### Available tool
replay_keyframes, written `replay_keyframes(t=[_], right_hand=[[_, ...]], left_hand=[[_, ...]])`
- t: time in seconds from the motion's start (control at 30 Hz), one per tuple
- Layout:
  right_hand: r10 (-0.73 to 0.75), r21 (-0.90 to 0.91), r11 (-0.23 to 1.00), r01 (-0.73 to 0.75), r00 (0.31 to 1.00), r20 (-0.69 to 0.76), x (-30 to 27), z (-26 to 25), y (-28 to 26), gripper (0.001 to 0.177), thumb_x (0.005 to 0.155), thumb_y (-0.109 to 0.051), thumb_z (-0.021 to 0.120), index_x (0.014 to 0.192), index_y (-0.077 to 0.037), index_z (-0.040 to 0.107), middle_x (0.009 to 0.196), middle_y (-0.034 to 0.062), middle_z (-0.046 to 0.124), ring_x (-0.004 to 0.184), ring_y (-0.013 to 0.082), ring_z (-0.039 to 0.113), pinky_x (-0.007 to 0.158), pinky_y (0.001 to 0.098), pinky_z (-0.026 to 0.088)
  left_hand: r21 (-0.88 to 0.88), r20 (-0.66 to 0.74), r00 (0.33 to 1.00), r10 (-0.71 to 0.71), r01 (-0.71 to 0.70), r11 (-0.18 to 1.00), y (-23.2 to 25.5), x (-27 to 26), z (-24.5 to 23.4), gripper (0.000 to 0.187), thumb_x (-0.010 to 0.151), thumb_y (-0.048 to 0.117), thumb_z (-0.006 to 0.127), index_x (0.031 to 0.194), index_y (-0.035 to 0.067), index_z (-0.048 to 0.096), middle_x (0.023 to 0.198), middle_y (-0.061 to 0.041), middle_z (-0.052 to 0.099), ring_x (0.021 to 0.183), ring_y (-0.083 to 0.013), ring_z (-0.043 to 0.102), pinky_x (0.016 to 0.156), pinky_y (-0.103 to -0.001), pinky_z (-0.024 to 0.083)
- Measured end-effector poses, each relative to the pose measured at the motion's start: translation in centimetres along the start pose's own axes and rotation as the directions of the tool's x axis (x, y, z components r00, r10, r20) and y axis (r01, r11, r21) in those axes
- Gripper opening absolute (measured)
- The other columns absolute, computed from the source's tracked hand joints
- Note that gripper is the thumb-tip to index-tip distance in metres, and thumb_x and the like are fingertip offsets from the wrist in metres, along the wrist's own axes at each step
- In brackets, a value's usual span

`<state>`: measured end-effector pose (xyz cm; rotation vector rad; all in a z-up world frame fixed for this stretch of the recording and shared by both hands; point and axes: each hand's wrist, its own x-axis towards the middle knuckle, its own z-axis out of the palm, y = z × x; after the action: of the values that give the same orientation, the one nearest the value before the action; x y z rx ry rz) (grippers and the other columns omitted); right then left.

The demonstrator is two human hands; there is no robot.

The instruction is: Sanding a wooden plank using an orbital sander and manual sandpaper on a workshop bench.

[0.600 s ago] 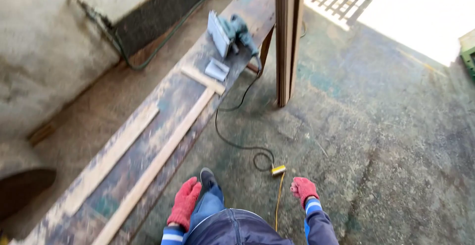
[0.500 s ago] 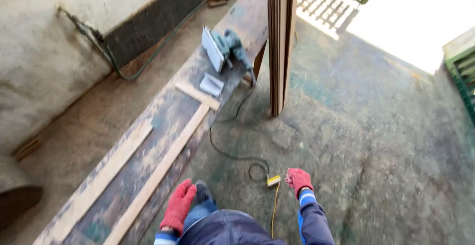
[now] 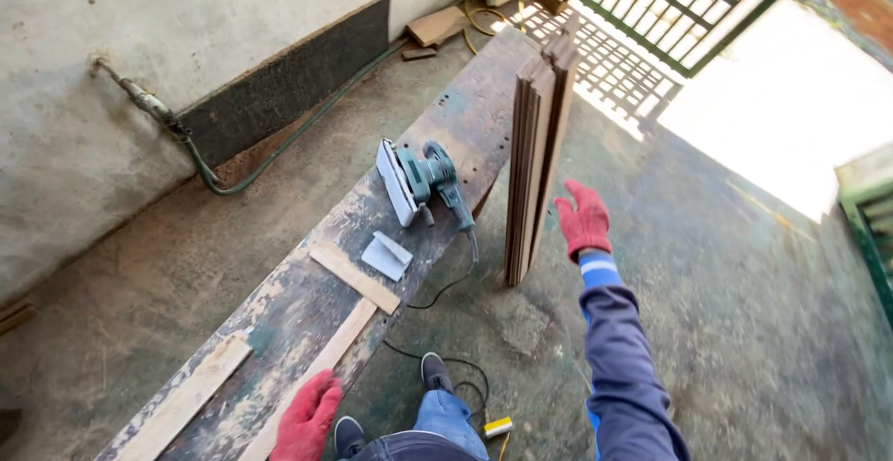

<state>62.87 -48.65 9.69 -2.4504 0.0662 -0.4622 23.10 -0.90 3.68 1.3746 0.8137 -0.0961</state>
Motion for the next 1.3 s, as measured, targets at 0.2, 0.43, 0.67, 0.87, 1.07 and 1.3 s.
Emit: replay_keyframes(t=[0.2, 0.43, 0.67, 0.87, 1.07, 1.3], right_hand=[[-0.137, -0.027, 0.99, 0.137, 0.991, 0.004, 16.0, 6.2, 0.2, 0.04, 0.087, -0.026, 0.079, 0.122, -0.007, 0.072, 0.122, 0.0121, 0.07, 0.109, 0.0314, 0.066, 0.097, 0.0402, 0.052], [-0.385, -0.389, 0.8, 0.457, 0.888, 0.253, 23.9, 11.1, 1.7, 0.062, 0.085, -0.022, 0.073, 0.146, -0.017, 0.059, 0.155, 0.0087, 0.055, 0.143, 0.0357, 0.044, 0.119, 0.0584, 0.023], [-0.689, -0.394, 0.609, 0.688, 0.705, 0.165, 25.2, 9.7, 2.3, 0.056, 0.076, -0.012, 0.081, 0.131, -0.016, 0.069, 0.136, 0.0037, 0.07, 0.126, 0.0258, 0.062, 0.113, 0.0449, 0.041], [-0.719, -0.461, 0.519, 0.72, 0.659, 0.222, 26.6, 8.9, 4.8, 0.054, 0.079, -0.018, 0.081, 0.131, -0.018, 0.068, 0.137, 0.0007, 0.07, 0.129, 0.0248, 0.062, 0.116, 0.0465, 0.041], [-0.734, -0.304, 0.442, 0.844, 0.535, 0.419, 23.4, 2.5, 3.3, 0.041, 0.073, -0.022, 0.084, 0.105, -0.022, 0.06, 0.112, -0.0076, 0.069, 0.138, 0.0202, 0.062, 0.13, 0.0423, 0.027], [-0.059, -0.294, 0.356, 0.887, 0.335, 0.94, 14.0, -2.8, -1.2, 0.035, 0.083, -0.047, 0.075, 0.112, -0.029, 0.07, 0.095, -0.0059, 0.074, 0.08, 0.0121, 0.07, 0.079, 0.0261, 0.062]], left_hand=[[-0.013, -0.324, 0.908, 0.266, -0.286, 0.958, -4.4, 3.2, 2.1, 0.042, 0.09, -0.005, 0.071, 0.13, -0.014, 0.064, 0.103, -0.028, 0.077, 0.093, -0.0305, 0.075, 0.085, -0.035, 0.057], [-0.061, -0.47, 0.875, 0.114, -0.161, 0.985, 2.4, -0.8, 12.0, 0.037, 0.086, -0.01, 0.072, 0.122, -0.018, 0.068, 0.102, -0.029, 0.079, 0.094, -0.0312, 0.076, 0.086, -0.035, 0.059], [0.006, -0.493, 0.87, -0.012, 0.017, 1.0, 4.5, -0.8, 14.7, 0.042, 0.091, 0.001, 0.071, 0.131, -0.01, 0.066, 0.114, -0.02, 0.078, 0.102, -0.0241, 0.073, 0.093, -0.032, 0.054], [-0.113, -0.483, 0.869, -0.103, 0.054, 0.992, 8.3, -1.6, 19.3, 0.041, 0.092, -0.003, 0.068, 0.133, -0.009, 0.065, 0.115, -0.022, 0.077, 0.105, -0.0259, 0.072, 0.091, -0.032, 0.055], [-0.162, -0.416, 0.903, -0.106, 0.042, 0.986, 9.5, -4.4, 19.9, 0.042, 0.093, 0.002, 0.067, 0.134, -0.006, 0.064, 0.122, -0.018, 0.074, 0.108, -0.0222, 0.07, 0.094, -0.03, 0.054], [-0.102, -0.352, 0.936, -0.031, -0.006, 0.995, 7.5, -8.0, 18.7, 0.041, 0.092, 0.003, 0.069, 0.132, -0.002, 0.067, 0.119, -0.014, 0.077, 0.107, -0.0199, 0.072, 0.092, -0.029, 0.057]])
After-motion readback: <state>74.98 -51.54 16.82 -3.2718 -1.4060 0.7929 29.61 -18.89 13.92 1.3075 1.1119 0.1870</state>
